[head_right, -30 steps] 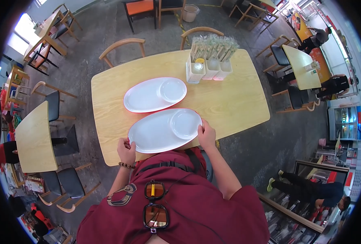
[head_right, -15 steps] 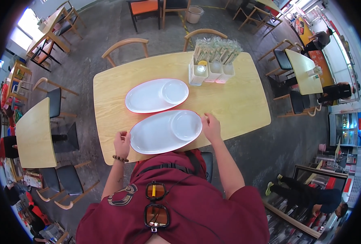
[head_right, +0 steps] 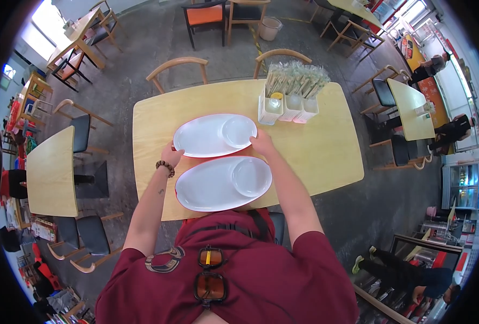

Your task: Sorting and stacking large plates and organizing chopsticks and containers on a dining table.

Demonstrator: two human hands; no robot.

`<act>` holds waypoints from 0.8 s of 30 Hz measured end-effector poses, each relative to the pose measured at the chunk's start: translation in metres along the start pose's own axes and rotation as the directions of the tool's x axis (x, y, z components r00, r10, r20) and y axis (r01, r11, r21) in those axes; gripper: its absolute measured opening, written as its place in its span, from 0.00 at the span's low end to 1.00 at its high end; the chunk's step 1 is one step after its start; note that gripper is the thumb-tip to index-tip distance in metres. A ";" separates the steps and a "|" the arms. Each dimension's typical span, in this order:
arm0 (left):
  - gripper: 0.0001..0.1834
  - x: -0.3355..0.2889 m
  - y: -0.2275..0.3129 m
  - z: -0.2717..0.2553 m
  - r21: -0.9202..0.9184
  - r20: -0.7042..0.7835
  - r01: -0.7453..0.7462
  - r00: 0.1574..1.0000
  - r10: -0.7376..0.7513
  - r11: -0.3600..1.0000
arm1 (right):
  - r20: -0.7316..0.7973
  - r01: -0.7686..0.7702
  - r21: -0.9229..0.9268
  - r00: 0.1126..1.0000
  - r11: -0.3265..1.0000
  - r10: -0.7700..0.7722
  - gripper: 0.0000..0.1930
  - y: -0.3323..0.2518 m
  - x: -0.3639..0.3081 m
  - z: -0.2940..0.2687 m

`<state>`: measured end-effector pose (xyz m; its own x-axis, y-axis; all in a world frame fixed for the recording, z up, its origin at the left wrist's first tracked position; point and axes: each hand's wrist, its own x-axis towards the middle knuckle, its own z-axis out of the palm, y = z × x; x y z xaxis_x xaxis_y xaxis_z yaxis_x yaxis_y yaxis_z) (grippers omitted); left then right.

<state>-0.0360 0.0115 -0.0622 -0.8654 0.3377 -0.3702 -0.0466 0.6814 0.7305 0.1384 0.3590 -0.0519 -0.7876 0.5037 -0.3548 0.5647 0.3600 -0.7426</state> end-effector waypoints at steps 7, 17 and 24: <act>0.27 -0.001 0.000 0.003 -0.017 -0.115 0.051 0.992 -0.053 0.999 | -0.104 -0.101 0.034 0.989 0.994 0.105 0.23 0.008 0.012 0.007; 0.21 -0.053 0.028 -0.035 -0.279 -0.232 -0.123 0.971 0.057 0.952 | -0.234 0.094 0.273 0.972 0.957 -0.029 0.17 -0.037 -0.041 -0.025; 0.16 -0.138 0.027 -0.035 -0.399 -0.151 -0.166 0.982 0.114 0.902 | -0.343 0.152 0.137 0.934 0.979 -0.098 0.13 -0.019 -0.125 -0.047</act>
<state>0.0648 -0.0393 0.0291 -0.9305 0.3111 -0.1932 -0.0972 0.2989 0.9493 0.2377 0.3255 0.0332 -0.7065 0.7048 -0.0643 0.3990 0.3216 -0.8587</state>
